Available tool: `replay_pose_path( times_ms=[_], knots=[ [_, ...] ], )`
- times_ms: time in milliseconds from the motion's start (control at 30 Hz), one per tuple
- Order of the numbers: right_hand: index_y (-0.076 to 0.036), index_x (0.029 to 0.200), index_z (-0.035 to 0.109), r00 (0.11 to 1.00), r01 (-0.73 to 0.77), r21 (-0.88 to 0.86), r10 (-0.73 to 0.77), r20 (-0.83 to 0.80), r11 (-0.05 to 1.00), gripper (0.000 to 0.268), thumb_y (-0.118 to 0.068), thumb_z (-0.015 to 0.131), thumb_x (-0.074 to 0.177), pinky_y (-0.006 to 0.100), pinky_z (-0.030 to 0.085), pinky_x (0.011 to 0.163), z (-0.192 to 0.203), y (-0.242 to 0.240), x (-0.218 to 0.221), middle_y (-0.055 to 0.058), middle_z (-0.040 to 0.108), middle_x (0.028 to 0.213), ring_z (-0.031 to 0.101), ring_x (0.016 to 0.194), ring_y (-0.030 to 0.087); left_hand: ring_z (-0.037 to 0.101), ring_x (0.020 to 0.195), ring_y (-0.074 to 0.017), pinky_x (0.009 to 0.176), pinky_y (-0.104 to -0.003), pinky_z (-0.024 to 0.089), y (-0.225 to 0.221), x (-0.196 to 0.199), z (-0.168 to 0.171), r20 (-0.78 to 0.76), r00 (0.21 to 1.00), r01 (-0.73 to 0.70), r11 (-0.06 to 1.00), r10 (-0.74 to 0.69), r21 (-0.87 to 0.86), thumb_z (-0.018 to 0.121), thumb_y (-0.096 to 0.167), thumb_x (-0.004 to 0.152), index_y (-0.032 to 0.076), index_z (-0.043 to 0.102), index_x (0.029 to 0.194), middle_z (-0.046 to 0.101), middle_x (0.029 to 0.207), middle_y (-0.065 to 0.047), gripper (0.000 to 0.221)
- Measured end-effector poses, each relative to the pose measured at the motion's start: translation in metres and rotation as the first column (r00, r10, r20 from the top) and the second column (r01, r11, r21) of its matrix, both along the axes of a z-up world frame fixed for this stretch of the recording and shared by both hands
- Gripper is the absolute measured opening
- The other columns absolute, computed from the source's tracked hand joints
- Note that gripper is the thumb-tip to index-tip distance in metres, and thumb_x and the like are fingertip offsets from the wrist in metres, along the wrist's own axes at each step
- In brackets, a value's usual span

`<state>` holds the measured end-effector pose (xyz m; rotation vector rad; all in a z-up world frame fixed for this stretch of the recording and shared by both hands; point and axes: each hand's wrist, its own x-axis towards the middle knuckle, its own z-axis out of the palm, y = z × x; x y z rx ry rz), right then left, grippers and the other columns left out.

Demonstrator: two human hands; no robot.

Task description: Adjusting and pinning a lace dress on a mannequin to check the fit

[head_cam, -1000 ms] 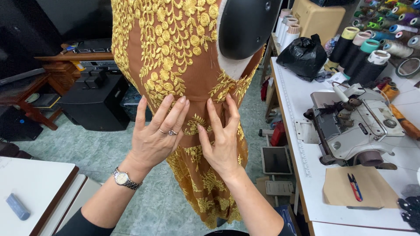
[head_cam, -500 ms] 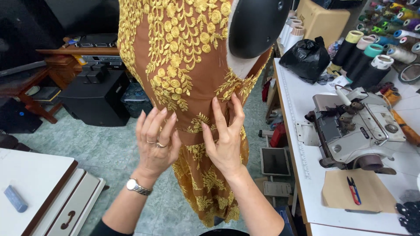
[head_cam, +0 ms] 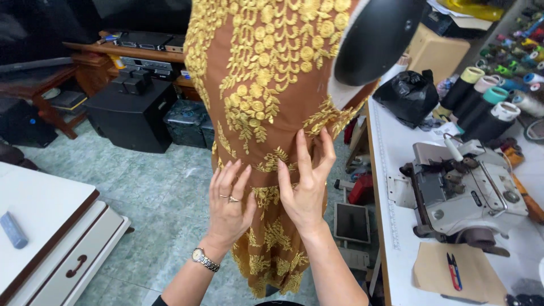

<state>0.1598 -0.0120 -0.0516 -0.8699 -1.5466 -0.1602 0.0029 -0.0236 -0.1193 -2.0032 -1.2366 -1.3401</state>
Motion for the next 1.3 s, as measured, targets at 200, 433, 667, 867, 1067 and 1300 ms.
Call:
replay_pose_path(
  times_ms=[200, 433, 667, 867, 1067, 1300],
  knots=[
    [-0.008, 0.145, 0.043, 1.000, 0.007, 0.017, -0.008, 0.029, 1.000, 0.062, -0.009, 0.068, 0.088, 0.055, 0.032, 0.112, -0.003, 0.003, 0.001, 0.027, 0.020, 0.148, 0.030, 0.137, 0.049, 0.034, 0.138, -0.0318, 0.114, -0.050, 0.025, 0.001, -0.002, -0.007, 0.005, 1.000, 0.003, 0.997, -0.003, -0.071, 0.056, 0.016, 0.087, 0.015, 0.040, 0.145, 0.034, 0.148, -0.011, 0.059],
    [-0.007, 0.145, 0.043, 1.000, 0.005, 0.016, -0.006, 0.027, 1.000, 0.061, -0.008, 0.067, 0.088, 0.055, 0.032, 0.112, -0.001, 0.001, 0.000, 0.027, 0.019, 0.148, 0.029, 0.138, 0.049, 0.035, 0.137, -0.0320, 0.114, -0.051, 0.024, 0.002, -0.002, -0.014, 0.035, 0.999, 0.023, 0.996, -0.020, -0.092, 0.057, 0.018, 0.086, 0.017, 0.042, 0.144, 0.036, 0.146, -0.010, 0.060],
    [-0.008, 0.145, 0.042, 0.999, 0.016, 0.017, -0.017, 0.033, 1.000, 0.062, -0.008, 0.068, 0.089, 0.053, 0.032, 0.112, 0.002, -0.002, -0.001, 0.027, 0.020, 0.147, 0.031, 0.137, 0.048, 0.035, 0.138, -0.0320, 0.114, -0.051, 0.025, 0.001, -0.002, -0.013, 0.045, 0.999, 0.030, 0.994, -0.025, -0.101, 0.058, 0.018, 0.086, 0.017, 0.042, 0.144, 0.036, 0.146, -0.010, 0.060],
    [-0.007, 0.145, 0.042, 0.999, 0.018, 0.018, -0.018, 0.030, 1.000, 0.062, -0.008, 0.068, 0.089, 0.052, 0.033, 0.111, 0.001, -0.001, -0.001, 0.027, 0.020, 0.147, 0.033, 0.136, 0.048, 0.035, 0.138, -0.0318, 0.115, -0.050, 0.024, 0.001, 0.000, -0.012, 0.044, 0.999, 0.033, 0.995, -0.028, -0.099, 0.056, 0.017, 0.087, 0.016, 0.042, 0.144, 0.036, 0.146, -0.011, 0.059],
    [-0.007, 0.145, 0.042, 1.000, 0.005, 0.010, -0.005, 0.022, 1.000, 0.062, -0.008, 0.067, 0.089, 0.052, 0.033, 0.112, 0.001, -0.001, -0.001, 0.027, 0.020, 0.147, 0.032, 0.136, 0.049, 0.035, 0.137, -0.0317, 0.114, -0.050, 0.025, 0.000, 0.002, -0.010, 0.043, 0.998, 0.039, 0.994, -0.035, -0.098, 0.056, 0.017, 0.087, 0.016, 0.042, 0.144, 0.036, 0.146, -0.011, 0.059],
    [-0.007, 0.145, 0.043, 1.000, 0.005, 0.014, -0.005, 0.019, 1.000, 0.061, -0.007, 0.067, 0.089, 0.052, 0.033, 0.112, 0.003, -0.002, -0.001, 0.027, 0.020, 0.147, 0.033, 0.135, 0.048, 0.036, 0.137, -0.0326, 0.114, -0.051, 0.025, 0.000, 0.003, -0.011, 0.070, 0.996, 0.065, 0.994, -0.059, -0.092, 0.057, 0.016, 0.086, 0.016, 0.044, 0.143, 0.038, 0.145, -0.011, 0.058]
  ],
)
